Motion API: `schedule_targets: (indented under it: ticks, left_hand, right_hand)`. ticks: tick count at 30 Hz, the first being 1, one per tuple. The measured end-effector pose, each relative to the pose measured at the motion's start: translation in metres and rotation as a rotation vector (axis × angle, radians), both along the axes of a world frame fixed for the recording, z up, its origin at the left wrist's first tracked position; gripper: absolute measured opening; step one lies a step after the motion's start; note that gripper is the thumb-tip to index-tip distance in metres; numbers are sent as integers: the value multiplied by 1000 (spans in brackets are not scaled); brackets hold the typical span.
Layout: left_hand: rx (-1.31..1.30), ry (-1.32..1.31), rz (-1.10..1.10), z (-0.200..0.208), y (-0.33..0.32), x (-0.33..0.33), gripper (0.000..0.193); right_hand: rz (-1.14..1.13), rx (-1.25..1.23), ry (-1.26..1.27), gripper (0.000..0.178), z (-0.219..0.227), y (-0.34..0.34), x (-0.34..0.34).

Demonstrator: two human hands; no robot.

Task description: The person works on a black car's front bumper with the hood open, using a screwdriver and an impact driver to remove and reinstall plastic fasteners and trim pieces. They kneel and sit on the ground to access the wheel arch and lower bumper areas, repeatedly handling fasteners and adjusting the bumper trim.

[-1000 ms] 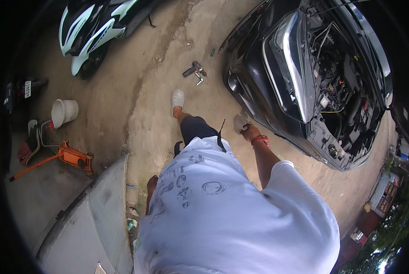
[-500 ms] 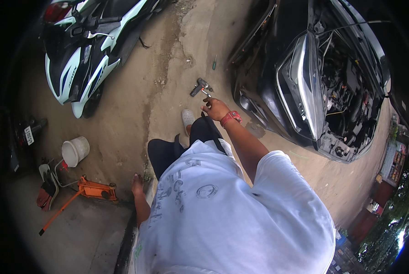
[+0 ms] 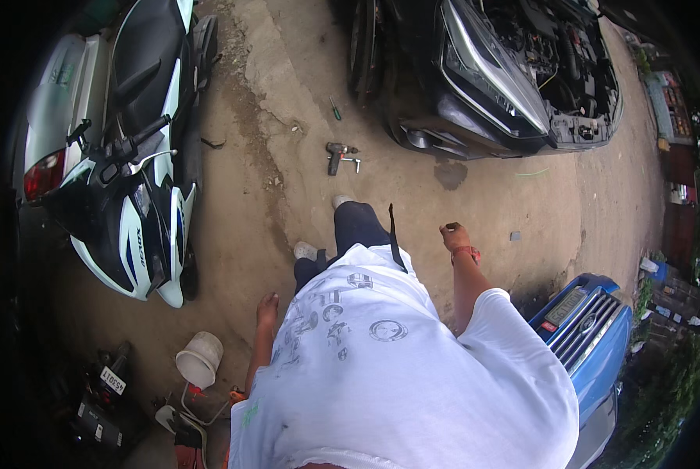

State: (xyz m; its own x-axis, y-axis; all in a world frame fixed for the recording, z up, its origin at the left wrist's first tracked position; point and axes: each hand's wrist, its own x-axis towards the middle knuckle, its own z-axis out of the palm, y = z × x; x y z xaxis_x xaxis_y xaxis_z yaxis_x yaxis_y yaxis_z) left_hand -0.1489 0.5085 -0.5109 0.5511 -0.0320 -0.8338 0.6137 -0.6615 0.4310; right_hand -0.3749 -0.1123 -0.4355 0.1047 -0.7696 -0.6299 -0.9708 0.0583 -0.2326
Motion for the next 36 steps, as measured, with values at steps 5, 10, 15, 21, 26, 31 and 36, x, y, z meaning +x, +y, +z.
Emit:
schedule_targets:
  ticks: [5,10,15,21,26,31,36]
  left_hand:
    - [128,28,67,9,67,79,40]
    - [192,0,-114,11,72,162,36]
    - [124,-62,-173,32,-12,236,40]
    - [-100,-257,-306,84,-142,284,50]
    - [-35,-144,-364,93,-180,314,49]
    - [79,-27,-298,78,-192,350,48]
    - [112,-23,-551,46,-225,397,50]
  right_hand:
    - [71,198,209,57,-13,126,-100]
    - [9,307,122,62,-23,215,-70]
    - [131,298,45,61,-30,192,15]
    - [31,174,-141,60,-26,86,144]
    - [28,24,-377,54,-10,4,220]
    - [-87,-34,-462,52,-3,-11,238]
    - [-306,104,-269,51,-46,51,185]
